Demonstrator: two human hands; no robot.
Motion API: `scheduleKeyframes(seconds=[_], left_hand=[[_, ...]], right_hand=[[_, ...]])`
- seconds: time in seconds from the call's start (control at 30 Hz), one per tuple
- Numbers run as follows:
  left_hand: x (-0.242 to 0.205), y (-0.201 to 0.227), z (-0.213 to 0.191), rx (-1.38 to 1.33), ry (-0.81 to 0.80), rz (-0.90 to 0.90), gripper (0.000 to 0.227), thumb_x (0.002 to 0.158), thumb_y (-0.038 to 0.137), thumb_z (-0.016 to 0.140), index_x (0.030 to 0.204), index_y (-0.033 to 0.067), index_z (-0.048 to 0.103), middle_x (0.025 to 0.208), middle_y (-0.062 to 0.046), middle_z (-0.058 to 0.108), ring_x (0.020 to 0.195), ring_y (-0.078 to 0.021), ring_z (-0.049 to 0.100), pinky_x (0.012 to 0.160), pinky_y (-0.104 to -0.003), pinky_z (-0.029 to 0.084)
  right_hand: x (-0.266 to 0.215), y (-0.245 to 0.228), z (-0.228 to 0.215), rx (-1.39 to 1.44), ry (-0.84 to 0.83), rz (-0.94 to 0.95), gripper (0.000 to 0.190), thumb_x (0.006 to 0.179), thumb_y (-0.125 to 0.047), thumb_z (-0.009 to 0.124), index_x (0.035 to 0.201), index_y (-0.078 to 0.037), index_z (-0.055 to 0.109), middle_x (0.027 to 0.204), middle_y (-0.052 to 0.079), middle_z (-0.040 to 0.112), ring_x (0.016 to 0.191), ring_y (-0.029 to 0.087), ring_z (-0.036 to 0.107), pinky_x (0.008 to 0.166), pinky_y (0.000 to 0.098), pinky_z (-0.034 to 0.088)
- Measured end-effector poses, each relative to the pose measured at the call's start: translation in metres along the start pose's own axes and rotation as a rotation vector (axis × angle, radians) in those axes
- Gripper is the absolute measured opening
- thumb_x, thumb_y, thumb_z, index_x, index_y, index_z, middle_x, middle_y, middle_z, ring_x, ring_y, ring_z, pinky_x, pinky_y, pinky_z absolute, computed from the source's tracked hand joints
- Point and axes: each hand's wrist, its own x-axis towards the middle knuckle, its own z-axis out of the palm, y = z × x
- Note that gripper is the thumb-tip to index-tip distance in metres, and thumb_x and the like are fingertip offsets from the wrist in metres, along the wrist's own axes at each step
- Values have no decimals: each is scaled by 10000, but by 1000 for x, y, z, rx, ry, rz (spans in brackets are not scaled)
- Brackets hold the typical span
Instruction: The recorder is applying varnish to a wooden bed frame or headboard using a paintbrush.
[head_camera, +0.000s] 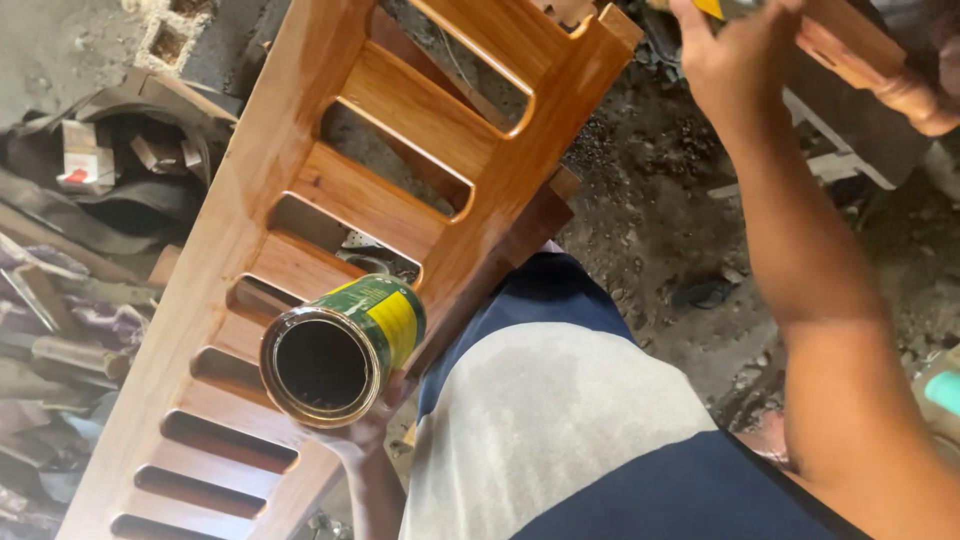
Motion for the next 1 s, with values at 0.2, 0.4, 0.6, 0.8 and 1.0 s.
scheduleKeyframes(seconds=[0.2, 0.4, 0.6, 0.8, 1.0], left_hand=[[3, 15, -4, -191, 41, -226, 1052, 707, 369, 941, 1528, 40, 370, 1270, -103, 605, 1087, -238, 659, 954, -366, 583], [-6, 9, -7, -204, 45, -178, 1125, 716, 374, 963, 1561, 49, 296, 1405, -110, 543, 1245, -237, 608, 1092, -388, 541], [-7, 10, -5, -280, 40, -225, 1112, 685, 340, 963, 1549, 37, 332, 1398, -101, 576, 1213, -234, 641, 1065, -388, 578], [-21, 5, -9, -314, 34, -195, 1124, 758, 316, 980, 1571, 54, 249, 1468, -116, 535, 1298, -245, 615, 1110, -384, 552], [-7, 20, -9, -286, -28, -202, 1072, 729, 324, 926, 1571, 58, 317, 1386, -120, 584, 1228, -255, 645, 1077, -387, 560]], right_hand=[[-58, -80, -2, 360, -111, -155, 98, 1037, -5, 753, 1072, -70, 688, 1066, 132, 741, 997, 247, 748, 932, 390, 638], [-47, 42, 31, 234, -80, 109, 227, 1079, -89, 743, 1245, -3, 615, 1168, 138, 700, 1043, 259, 696, 925, 435, 591], [-56, -35, 32, 289, 89, -134, 126, 1048, -57, 717, 1121, -100, 625, 1076, 85, 706, 948, 201, 710, 764, 366, 638], [-61, -59, 7, 456, -100, 14, 113, 1036, -53, 741, 1122, -22, 673, 1084, 127, 742, 954, 223, 743, 816, 343, 633], [-65, -109, -18, 461, -38, -5, 95, 988, 1, 731, 1026, -56, 665, 1023, 111, 712, 946, 233, 716, 828, 361, 622]])
